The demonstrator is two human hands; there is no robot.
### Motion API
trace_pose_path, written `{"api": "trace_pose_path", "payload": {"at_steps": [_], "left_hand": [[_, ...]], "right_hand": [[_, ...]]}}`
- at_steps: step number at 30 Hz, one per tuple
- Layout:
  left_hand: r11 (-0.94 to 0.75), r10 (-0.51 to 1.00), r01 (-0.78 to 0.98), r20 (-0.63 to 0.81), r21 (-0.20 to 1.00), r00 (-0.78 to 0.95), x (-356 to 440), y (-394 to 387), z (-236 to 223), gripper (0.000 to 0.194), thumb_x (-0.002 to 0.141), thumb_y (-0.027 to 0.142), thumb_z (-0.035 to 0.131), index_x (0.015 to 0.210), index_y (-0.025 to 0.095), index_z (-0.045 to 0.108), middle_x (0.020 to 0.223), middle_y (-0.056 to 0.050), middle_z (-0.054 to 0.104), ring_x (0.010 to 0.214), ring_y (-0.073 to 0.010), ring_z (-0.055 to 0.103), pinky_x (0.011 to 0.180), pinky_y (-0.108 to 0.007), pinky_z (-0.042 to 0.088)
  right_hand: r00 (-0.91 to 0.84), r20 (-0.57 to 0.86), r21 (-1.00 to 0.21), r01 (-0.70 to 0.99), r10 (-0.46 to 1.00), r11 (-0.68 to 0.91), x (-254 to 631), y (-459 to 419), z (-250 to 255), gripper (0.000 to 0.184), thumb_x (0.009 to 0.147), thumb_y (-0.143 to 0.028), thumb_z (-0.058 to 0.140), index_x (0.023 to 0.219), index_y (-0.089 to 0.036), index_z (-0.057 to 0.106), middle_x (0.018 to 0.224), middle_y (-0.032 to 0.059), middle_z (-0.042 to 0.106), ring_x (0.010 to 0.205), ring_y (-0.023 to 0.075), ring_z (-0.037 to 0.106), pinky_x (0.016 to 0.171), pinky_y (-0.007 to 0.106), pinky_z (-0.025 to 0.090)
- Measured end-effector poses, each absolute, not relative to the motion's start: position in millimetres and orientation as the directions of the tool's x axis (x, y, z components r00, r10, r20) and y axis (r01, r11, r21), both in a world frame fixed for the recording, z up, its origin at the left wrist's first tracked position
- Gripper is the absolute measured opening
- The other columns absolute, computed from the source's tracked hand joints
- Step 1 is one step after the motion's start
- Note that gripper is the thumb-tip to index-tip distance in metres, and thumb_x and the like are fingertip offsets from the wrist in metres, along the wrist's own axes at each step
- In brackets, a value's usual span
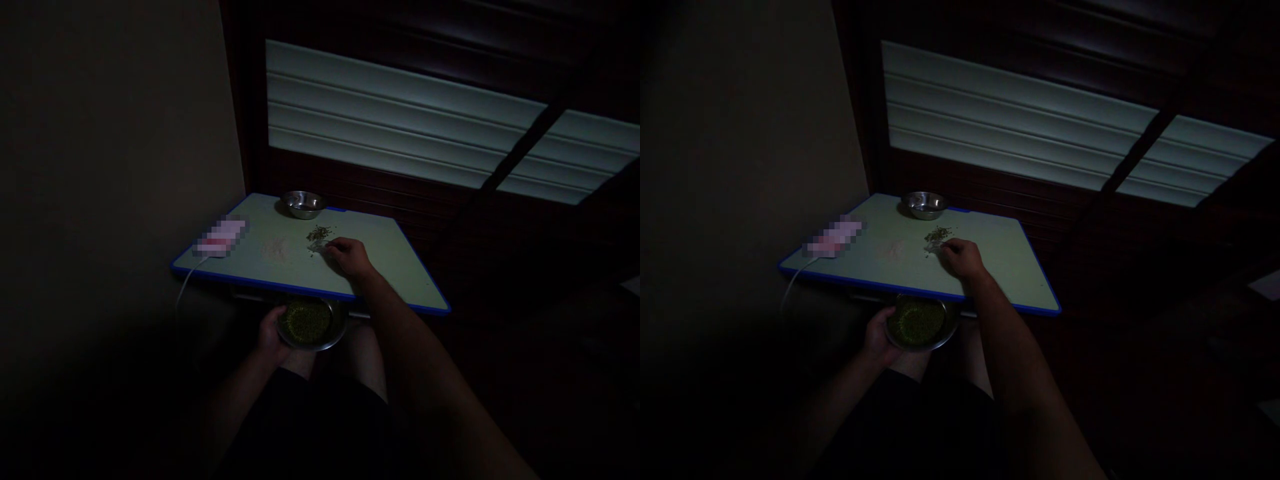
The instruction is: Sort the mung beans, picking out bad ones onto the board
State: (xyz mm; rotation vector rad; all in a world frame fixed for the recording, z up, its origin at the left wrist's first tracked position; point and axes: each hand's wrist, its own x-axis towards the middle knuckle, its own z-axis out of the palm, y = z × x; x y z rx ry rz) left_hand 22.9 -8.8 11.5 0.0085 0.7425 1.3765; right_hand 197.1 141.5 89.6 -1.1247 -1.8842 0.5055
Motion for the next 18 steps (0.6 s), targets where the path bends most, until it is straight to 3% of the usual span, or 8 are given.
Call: {"api": "trace_pose_path", "payload": {"at_steps": [18], "left_hand": [[0.231,0.865,-0.872,-0.501,0.432,-0.020,23.8,-7.1,12.5,0.017,0.074,0.019,0.056,0.080,0.010,0.069,0.075,-0.012,0.073,0.071,-0.0250,0.069,0.069,-0.037,0.056]], "right_hand": [[-0.286,0.423,-0.687,0.518,0.860,0.510,191.8,141.8,90.7,0.023,0.079,-0.032,0.061,0.090,-0.018,0.075,0.088,0.0054,0.074,0.080,0.0181,0.066,0.077,0.030,0.049]]}}
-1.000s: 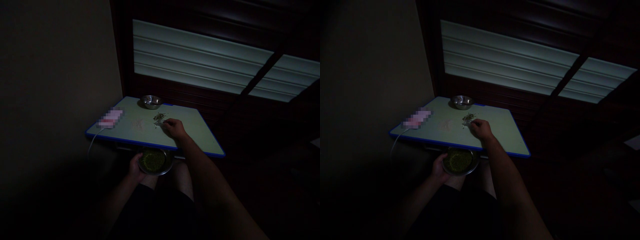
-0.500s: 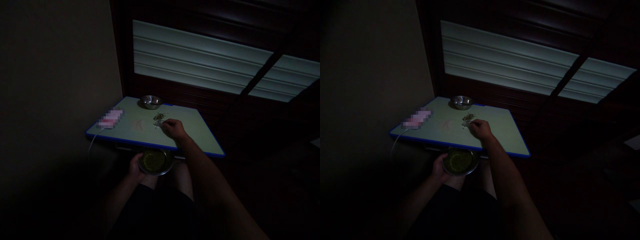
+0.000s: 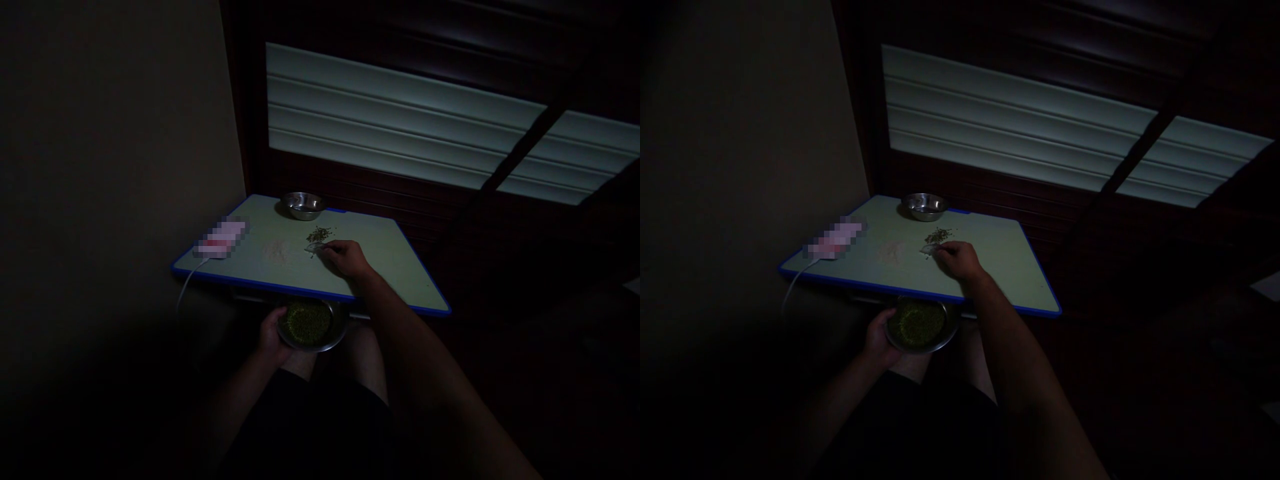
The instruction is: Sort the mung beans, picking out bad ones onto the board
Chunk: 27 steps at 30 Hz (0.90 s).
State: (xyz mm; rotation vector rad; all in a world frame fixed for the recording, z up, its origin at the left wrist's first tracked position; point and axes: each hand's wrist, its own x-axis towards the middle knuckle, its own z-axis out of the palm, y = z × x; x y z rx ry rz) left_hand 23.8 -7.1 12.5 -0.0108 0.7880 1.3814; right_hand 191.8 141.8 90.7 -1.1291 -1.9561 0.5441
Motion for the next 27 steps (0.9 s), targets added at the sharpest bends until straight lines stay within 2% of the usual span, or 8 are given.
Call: {"api": "trace_pose_path", "payload": {"at_steps": [4,7,10,13,22,27], "left_hand": [[0.236,0.864,-0.871,-0.503,0.430,-0.014,23,-6,11,0.019,0.074,0.020,0.056,0.083,0.009,0.069,0.078,-0.013,0.074,0.073,-0.0263,0.070,0.073,-0.040,0.056],[0.243,0.861,-0.868,-0.509,0.432,-0.012,22,-6,9,0.020,0.075,0.020,0.055,0.084,0.009,0.069,0.077,-0.013,0.073,0.075,-0.0278,0.070,0.076,-0.043,0.056],[0.238,0.860,-0.868,-0.510,0.436,-0.020,22,-6,9,0.018,0.075,0.019,0.055,0.083,0.011,0.069,0.075,-0.012,0.073,0.077,-0.0288,0.070,0.078,-0.044,0.056],[0.233,0.861,-0.869,-0.507,0.436,-0.023,22,-6,10,0.017,0.075,0.019,0.054,0.082,0.012,0.068,0.076,-0.011,0.074,0.076,-0.0278,0.071,0.077,-0.043,0.056],[0.230,0.861,-0.881,-0.509,0.413,-0.013,22,-7,10,0.021,0.074,0.020,0.056,0.087,0.010,0.069,0.080,-0.013,0.074,0.084,-0.0311,0.070,0.082,-0.047,0.055],[0.230,0.866,-0.885,-0.500,0.404,-0.003,22,-7,9,0.024,0.074,0.019,0.054,0.092,0.012,0.069,0.079,-0.011,0.074,0.081,-0.0296,0.070,0.080,-0.046,0.055]], "right_hand": [[-0.287,0.433,-0.687,0.509,0.854,0.519,190,144,91,0.017,0.076,-0.028,0.064,0.085,-0.018,0.075,0.088,0.0051,0.073,0.082,0.0171,0.064,0.079,0.030,0.049],[-0.288,0.415,-0.712,0.488,0.863,0.506,187,147,91,0.018,0.076,-0.024,0.063,0.088,-0.017,0.074,0.086,0.0046,0.072,0.078,0.0158,0.063,0.079,0.030,0.049],[-0.255,0.385,-0.726,0.510,0.887,0.462,183,150,94,0.026,0.074,-0.020,0.064,0.099,-0.017,0.072,0.080,0.0025,0.071,0.070,0.0131,0.060,0.072,0.027,0.048],[-0.219,0.346,-0.724,0.556,0.912,0.408,182,154,98,0.031,0.070,-0.018,0.068,0.101,-0.017,0.070,0.071,-0.0001,0.067,0.062,0.0112,0.055,0.063,0.024,0.044],[-0.262,0.293,-0.719,0.574,0.919,0.393,183,152,103,0.032,0.064,-0.020,0.076,0.095,-0.017,0.074,0.078,0.0019,0.068,0.069,0.0123,0.057,0.070,0.026,0.044],[-0.322,0.214,-0.739,0.564,0.922,0.369,184,136,105,0.031,0.062,-0.021,0.077,0.093,-0.017,0.074,0.076,0.0006,0.068,0.066,0.0112,0.057,0.065,0.024,0.044]]}}
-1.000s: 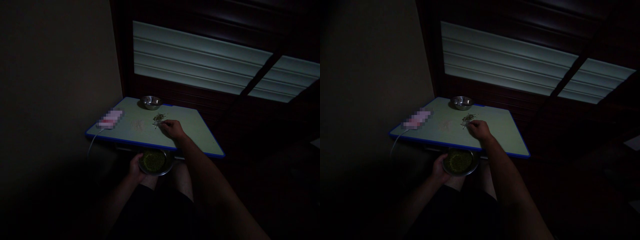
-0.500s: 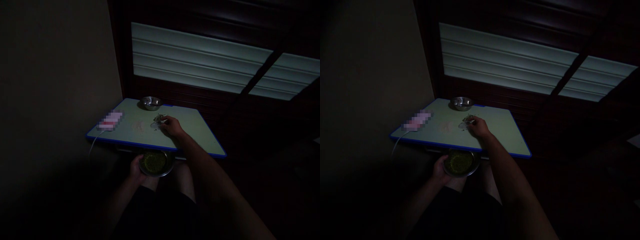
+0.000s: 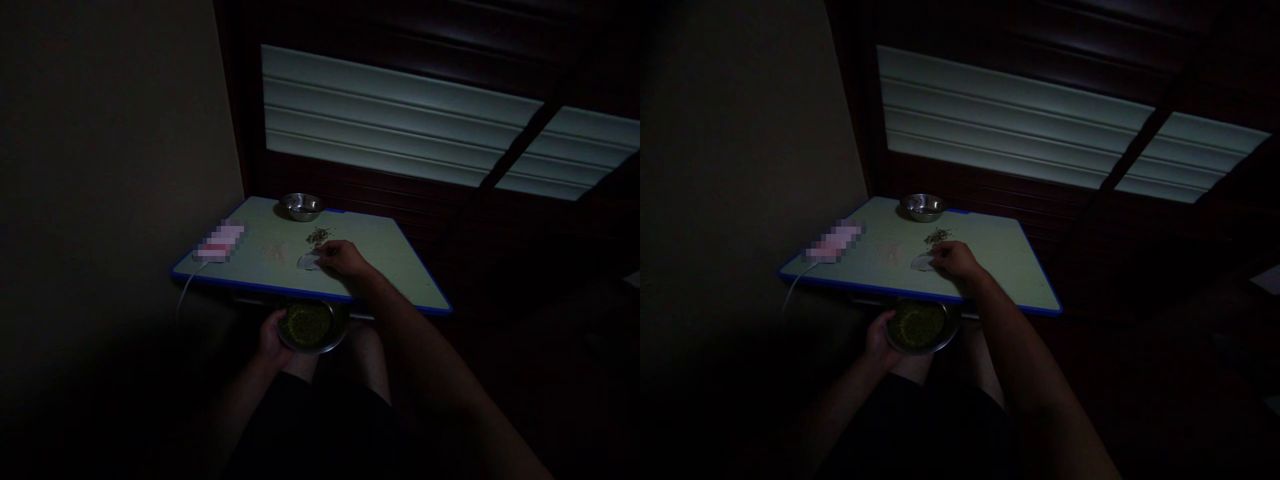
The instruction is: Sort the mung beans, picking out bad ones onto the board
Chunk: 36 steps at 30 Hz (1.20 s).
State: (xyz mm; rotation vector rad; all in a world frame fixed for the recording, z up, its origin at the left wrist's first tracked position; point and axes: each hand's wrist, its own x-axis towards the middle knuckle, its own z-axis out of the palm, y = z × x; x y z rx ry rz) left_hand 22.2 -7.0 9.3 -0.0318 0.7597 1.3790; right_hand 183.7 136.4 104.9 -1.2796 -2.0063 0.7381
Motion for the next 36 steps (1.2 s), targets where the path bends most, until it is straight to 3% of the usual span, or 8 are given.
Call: {"api": "trace_pose_path", "payload": {"at_steps": [4,14,22,30,36], "left_hand": [[0.230,0.864,-0.897,-0.503,0.379,0.009,23,-8,11,0.026,0.074,0.018,0.055,0.095,0.013,0.069,0.080,-0.010,0.074,0.078,-0.0286,0.070,0.077,-0.044,0.056],[0.229,0.870,-0.870,-0.493,0.437,-0.019,23,-8,12,0.021,0.074,0.020,0.055,0.089,0.014,0.069,0.078,-0.010,0.074,0.074,-0.0261,0.070,0.071,-0.038,0.056],[0.219,0.877,-0.892,-0.480,0.395,0.003,22,-8,11,0.027,0.073,0.019,0.056,0.094,0.012,0.069,0.079,-0.011,0.074,0.074,-0.0271,0.070,0.069,-0.039,0.057],[0.231,0.867,-0.898,-0.498,0.373,0.016,22,-7,11,0.028,0.075,0.019,0.054,0.097,0.011,0.069,0.079,-0.011,0.074,0.074,-0.0274,0.070,0.072,-0.041,0.056],[0.213,0.875,-0.882,-0.485,0.420,-0.020,22,-6,6,0.025,0.074,0.019,0.055,0.093,0.012,0.070,0.079,-0.011,0.074,0.075,-0.0272,0.070,0.073,-0.039,0.056]], "right_hand": [[-0.370,0.189,-0.739,0.556,0.910,0.380,185,117,107,0.029,0.066,-0.023,0.075,0.094,-0.016,0.074,0.074,0.0008,0.068,0.064,0.0104,0.056,0.059,0.022,0.041],[-0.453,0.156,-0.739,0.536,0.878,0.408,189,91,111,0.033,0.068,-0.028,0.075,0.098,-0.015,0.072,0.073,0.0004,0.065,0.063,0.0101,0.053,0.060,0.023,0.040],[-0.447,0.177,-0.746,0.520,0.877,0.416,193,83,108,0.034,0.068,-0.032,0.074,0.098,-0.015,0.071,0.074,0.0008,0.065,0.066,0.0109,0.054,0.062,0.022,0.040],[-0.455,0.126,-0.869,0.379,0.881,0.320,195,80,111,0.033,0.065,-0.028,0.074,0.094,-0.015,0.068,0.075,-0.0003,0.063,0.065,0.0107,0.054,0.061,0.022,0.042],[-0.460,0.083,-0.912,0.323,0.884,0.253,198,78,115,0.034,0.062,-0.028,0.076,0.092,-0.015,0.065,0.068,-0.0032,0.057,0.059,0.0091,0.050,0.055,0.021,0.039]]}}
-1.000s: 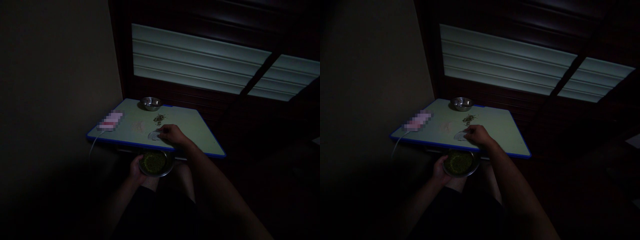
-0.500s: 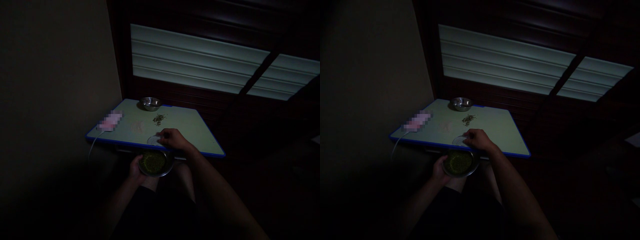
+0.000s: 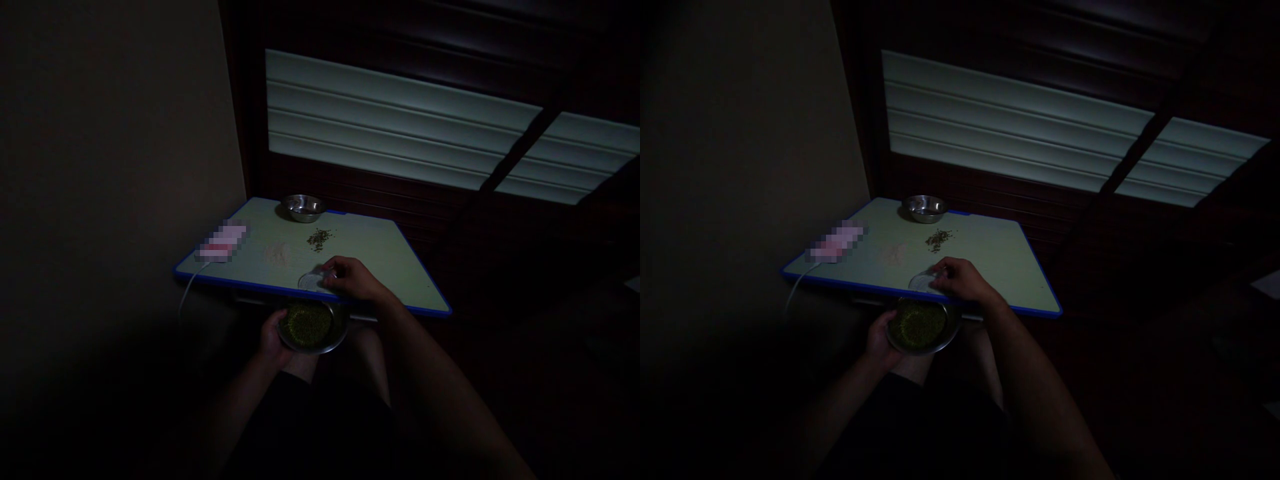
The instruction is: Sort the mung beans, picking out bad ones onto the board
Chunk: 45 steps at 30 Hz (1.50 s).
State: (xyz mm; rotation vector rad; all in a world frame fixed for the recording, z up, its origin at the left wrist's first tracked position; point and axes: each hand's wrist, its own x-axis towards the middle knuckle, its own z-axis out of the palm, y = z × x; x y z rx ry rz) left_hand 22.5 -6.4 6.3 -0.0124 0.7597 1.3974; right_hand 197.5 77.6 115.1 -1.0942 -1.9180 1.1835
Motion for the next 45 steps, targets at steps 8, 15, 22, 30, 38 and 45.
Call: {"api": "trace_pose_path", "payload": {"at_steps": [8,15,22,30,38,45], "left_hand": [[0.227,0.875,-0.899,-0.484,0.374,0.019,22,-7,8,0.030,0.073,0.019,0.055,0.098,0.011,0.069,0.079,-0.012,0.074,0.074,-0.0286,0.070,0.071,-0.041,0.056],[0.229,0.871,-0.901,-0.490,0.368,0.021,22,-6,6,0.030,0.074,0.019,0.055,0.099,0.014,0.069,0.080,-0.010,0.074,0.074,-0.0272,0.071,0.070,-0.039,0.057],[0.239,0.865,-0.888,-0.501,0.393,0.011,22,-8,10,0.020,0.074,0.019,0.054,0.087,0.013,0.069,0.080,-0.011,0.074,0.074,-0.0262,0.070,0.070,-0.039,0.057],[0.221,0.870,-0.887,-0.493,0.406,-0.009,21,-7,8,0.020,0.073,0.017,0.057,0.086,0.011,0.070,0.079,-0.012,0.074,0.077,-0.0275,0.070,0.072,-0.039,0.056],[0.231,0.865,-0.879,-0.502,0.417,-0.011,22,-7,10,0.019,0.074,0.019,0.056,0.083,0.010,0.070,0.078,-0.012,0.074,0.074,-0.0261,0.070,0.070,-0.039,0.056],[0.224,0.864,-0.886,-0.504,0.406,-0.013,24,-8,14,0.020,0.075,0.018,0.054,0.085,0.010,0.070,0.080,-0.013,0.074,0.075,-0.0267,0.071,0.070,-0.039,0.057]], "right_hand": [[-0.469,0.077,-0.937,0.268,0.880,0.225,200,79,111,0.035,0.061,-0.030,0.077,0.091,-0.015,0.065,0.068,-0.0029,0.059,0.060,0.0090,0.049,0.057,0.021,0.039],[-0.465,0.049,-0.938,0.282,0.884,0.200,199,78,116,0.035,0.061,-0.028,0.076,0.091,-0.016,0.064,0.067,-0.0036,0.057,0.058,0.0086,0.048,0.054,0.021,0.038],[-0.255,0.085,-0.938,0.307,0.963,0.164,202,114,120,0.028,0.063,-0.024,0.072,0.088,-0.014,0.066,0.068,0.0009,0.061,0.054,0.0098,0.048,0.051,0.024,0.039],[0.133,0.340,-0.828,0.512,0.931,0.229,212,159,98,0.015,0.073,-0.029,0.058,0.075,-0.016,0.065,0.075,0.0030,0.066,0.070,0.0147,0.058,0.072,0.028,0.046],[0.034,0.456,-0.563,0.785,0.889,0.259,205,151,97,0.021,0.079,-0.027,0.053,0.089,-0.020,0.071,0.092,0.0050,0.072,0.084,0.0172,0.063,0.080,0.028,0.046],[-0.040,0.433,-0.548,0.782,0.901,0.298,205,151,97,0.021,0.081,-0.028,0.056,0.092,-0.021,0.073,0.093,0.0057,0.074,0.084,0.0184,0.065,0.078,0.028,0.047]]}}
